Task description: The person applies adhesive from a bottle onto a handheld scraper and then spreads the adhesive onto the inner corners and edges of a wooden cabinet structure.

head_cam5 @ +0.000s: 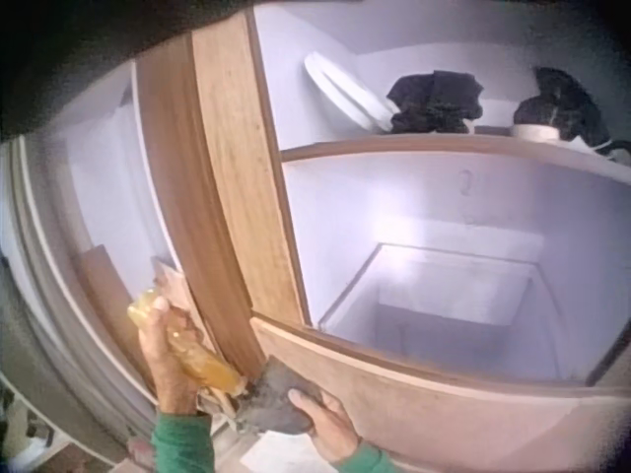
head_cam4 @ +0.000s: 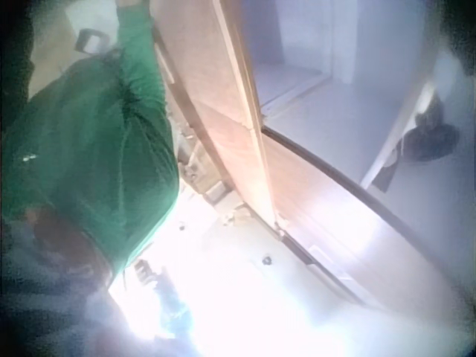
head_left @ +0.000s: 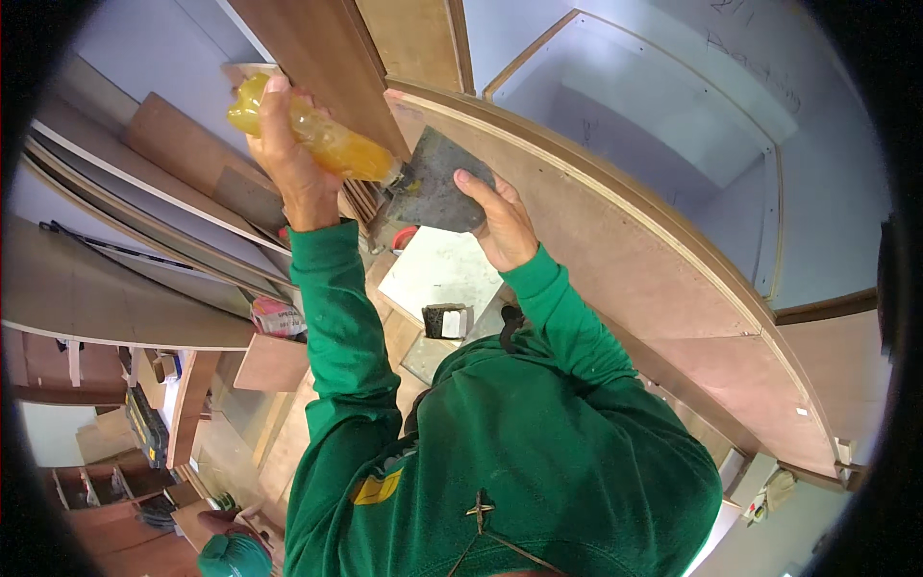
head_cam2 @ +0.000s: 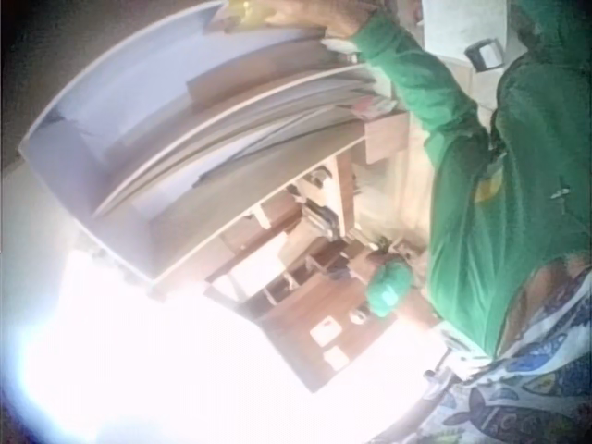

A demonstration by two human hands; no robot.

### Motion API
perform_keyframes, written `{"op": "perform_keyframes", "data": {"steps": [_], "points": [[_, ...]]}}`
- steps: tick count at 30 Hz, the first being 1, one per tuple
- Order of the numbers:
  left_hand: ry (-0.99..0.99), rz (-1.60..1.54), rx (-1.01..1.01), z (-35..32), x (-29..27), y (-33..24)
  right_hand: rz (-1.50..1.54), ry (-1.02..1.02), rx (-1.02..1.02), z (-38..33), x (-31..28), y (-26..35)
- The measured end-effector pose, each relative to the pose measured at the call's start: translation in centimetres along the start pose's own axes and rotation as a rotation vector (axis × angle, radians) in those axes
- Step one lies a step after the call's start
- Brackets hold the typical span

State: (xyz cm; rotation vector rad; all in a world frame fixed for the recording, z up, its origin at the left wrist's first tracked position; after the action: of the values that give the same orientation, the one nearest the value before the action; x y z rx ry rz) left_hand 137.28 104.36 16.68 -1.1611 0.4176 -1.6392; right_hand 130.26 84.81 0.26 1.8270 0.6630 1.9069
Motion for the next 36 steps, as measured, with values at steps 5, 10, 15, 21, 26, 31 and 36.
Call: {"op": "perform_keyframes", "data": {"steps": [5,10,15,21,26,31,36], "points": [[-0.079,-0.010,-0.031,0.1,-1.4,1.3,-0.005,0.016,-0.005,0.7,0.0,0.0],[-0.142,-0.064,-0.025,-0.2,-3.2,2.6,-0.075,-0.002,-0.033,1.3,-0.5,0.4],[-0.200,-0.079,0.005,-1.2,-4.0,3.6,-0.151,-0.015,0.023,1.6,-1.3,0.7],[-0.323,-0.093,0.017,-2.3,-6.4,5.6,-0.231,-0.045,0.093,2.2,-1.2,1.9],[-0.411,-0.104,0.007,-2.9,-8.9,8.2,-0.252,-0.020,0.090,3.7,-0.9,4.3],[-0.466,-0.588,-0.211,-5.4,-13.2,15.3,-0.346,-0.001,0.197,5.7,-2.1,9.2],[-0.593,-0.706,-0.333,-9.2,-17.5,20.0,-0.876,-0.042,-0.200,9.0,-4.0,20.8]]}}
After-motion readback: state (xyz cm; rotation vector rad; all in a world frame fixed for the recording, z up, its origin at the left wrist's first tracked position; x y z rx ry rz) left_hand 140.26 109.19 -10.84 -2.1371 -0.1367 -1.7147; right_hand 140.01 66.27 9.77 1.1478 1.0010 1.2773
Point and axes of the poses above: each hand's wrist, its own z-axis towards the middle knuckle, its own x-axis out of the palm, y = z × x, the point moved 10 cm from there along z, towards the middle knuckle, and after that the axes turned 2 degrees about z, right-handed, at the moved point
